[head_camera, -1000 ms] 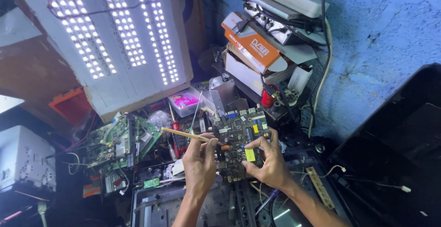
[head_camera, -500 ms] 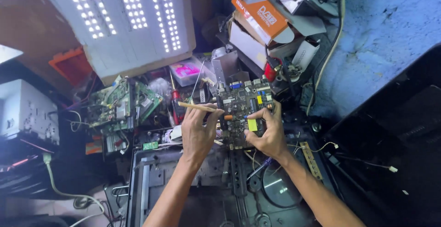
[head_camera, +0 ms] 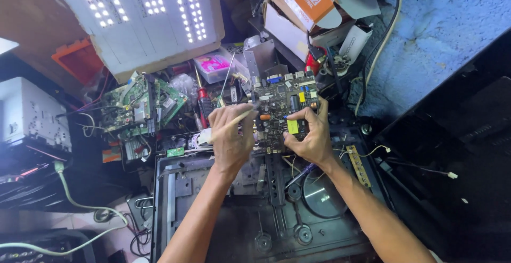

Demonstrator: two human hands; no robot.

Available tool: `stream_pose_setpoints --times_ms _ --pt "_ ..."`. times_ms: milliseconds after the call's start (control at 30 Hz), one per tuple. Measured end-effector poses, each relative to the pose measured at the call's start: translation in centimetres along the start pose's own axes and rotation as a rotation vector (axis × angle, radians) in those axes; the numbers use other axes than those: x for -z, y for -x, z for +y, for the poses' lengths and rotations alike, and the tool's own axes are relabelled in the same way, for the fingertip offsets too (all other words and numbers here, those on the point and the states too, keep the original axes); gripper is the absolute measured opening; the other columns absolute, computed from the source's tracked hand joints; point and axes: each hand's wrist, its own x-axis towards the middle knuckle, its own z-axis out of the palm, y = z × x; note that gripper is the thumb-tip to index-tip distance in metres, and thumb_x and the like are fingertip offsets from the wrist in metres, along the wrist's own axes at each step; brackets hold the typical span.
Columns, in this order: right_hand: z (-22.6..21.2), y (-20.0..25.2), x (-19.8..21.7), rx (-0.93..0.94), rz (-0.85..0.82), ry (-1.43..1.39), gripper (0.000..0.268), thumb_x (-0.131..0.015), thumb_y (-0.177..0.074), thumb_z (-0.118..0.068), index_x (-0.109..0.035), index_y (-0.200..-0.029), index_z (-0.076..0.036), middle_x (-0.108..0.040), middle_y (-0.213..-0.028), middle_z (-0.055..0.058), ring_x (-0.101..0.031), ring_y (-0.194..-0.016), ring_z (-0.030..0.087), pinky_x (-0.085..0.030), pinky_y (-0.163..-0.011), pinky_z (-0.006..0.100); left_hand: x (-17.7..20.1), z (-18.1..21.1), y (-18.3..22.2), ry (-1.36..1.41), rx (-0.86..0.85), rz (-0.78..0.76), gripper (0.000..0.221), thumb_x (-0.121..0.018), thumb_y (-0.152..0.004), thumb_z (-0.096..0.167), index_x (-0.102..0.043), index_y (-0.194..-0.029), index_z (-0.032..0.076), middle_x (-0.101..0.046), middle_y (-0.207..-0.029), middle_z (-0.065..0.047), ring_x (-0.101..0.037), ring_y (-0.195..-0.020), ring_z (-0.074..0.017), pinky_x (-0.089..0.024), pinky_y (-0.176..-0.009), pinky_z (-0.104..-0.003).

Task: Inspecting and cleaning a circuit board using a wooden stick at a repair bench

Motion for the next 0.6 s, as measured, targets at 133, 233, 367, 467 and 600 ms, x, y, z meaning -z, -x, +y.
stream_pose_setpoints --times_ms 133,233,367,467,600 --pt "-0.7 -0.2 0.3 0.024 0.003 -0.002 0.038 -0.085 -0.064 -0.022 -0.072 -0.097 -0.011 -0.042 -0.129 0.018 -0.051 -0.119 0.032 -0.039 -0.107 0.043 -0.1 0.5 0.0 0.051 0.003 -0.038 0.012 -0.076 -0.093 0.014 -0.071 -0.104 0.014 -0.074 -0.091 -0.001 -0.072 -0.083 -0.0231 -0.048 -0.087 -0.037" --pt "-0.9 -0.4 0.5 0.022 0.002 0.024 0.038 -0.086 -0.064 -0.024 -0.071 -0.097 -0.011 -0.042 -0.130 0.018 -0.052 -0.118 0.031 -0.040 -0.107 0.043 0.3 1.0 -0.7 0.004 -0.076 0.010 0.012 -0.070 -0.095 0.006 -0.072 -0.104 0.014 -0.073 -0.095 -0.001 -0.071 -0.087 -0.0237 -0.046 -0.089 -0.035" --pt "-1.2 -0.2 0.5 0.015 0.008 0.015 0.038 -0.086 -0.064 -0.022 -0.072 -0.097 -0.012 -0.043 -0.131 0.018 -0.053 -0.118 0.033 -0.041 -0.106 0.043 0.3 1.7 -0.7 0.076 -0.037 0.081 0.014 -0.070 -0.096 0.008 -0.072 -0.108 0.012 -0.073 -0.093 -0.001 -0.070 -0.084 -0.0226 -0.048 -0.088 -0.035" --pt "-1.2 -0.3 0.4 0.021 -0.001 0.008 0.038 -0.086 -0.064 -0.022 -0.072 -0.098 -0.012 -0.042 -0.131 0.018 -0.053 -0.119 0.033 -0.041 -0.106 0.043 0.0 1.9 -0.5 0.129 -0.050 0.051 0.013 -0.073 -0.092 0.007 -0.073 -0.105 0.012 -0.073 -0.090 0.000 -0.071 -0.080 -0.0221 -0.050 -0.085 -0.035" --pt "-1.2 -0.6 0.4 0.090 0.000 0.090 0.040 -0.087 -0.067 -0.030 -0.072 -0.102 -0.016 -0.042 -0.130 0.018 -0.053 -0.119 0.034 -0.040 -0.106 0.044 -0.1 1.5 -0.8 0.083 -0.114 -0.011 0.002 -0.072 -0.094 0.009 -0.073 -0.097 0.009 -0.072 -0.086 -0.003 -0.070 -0.079 -0.0265 -0.048 -0.083 -0.040"
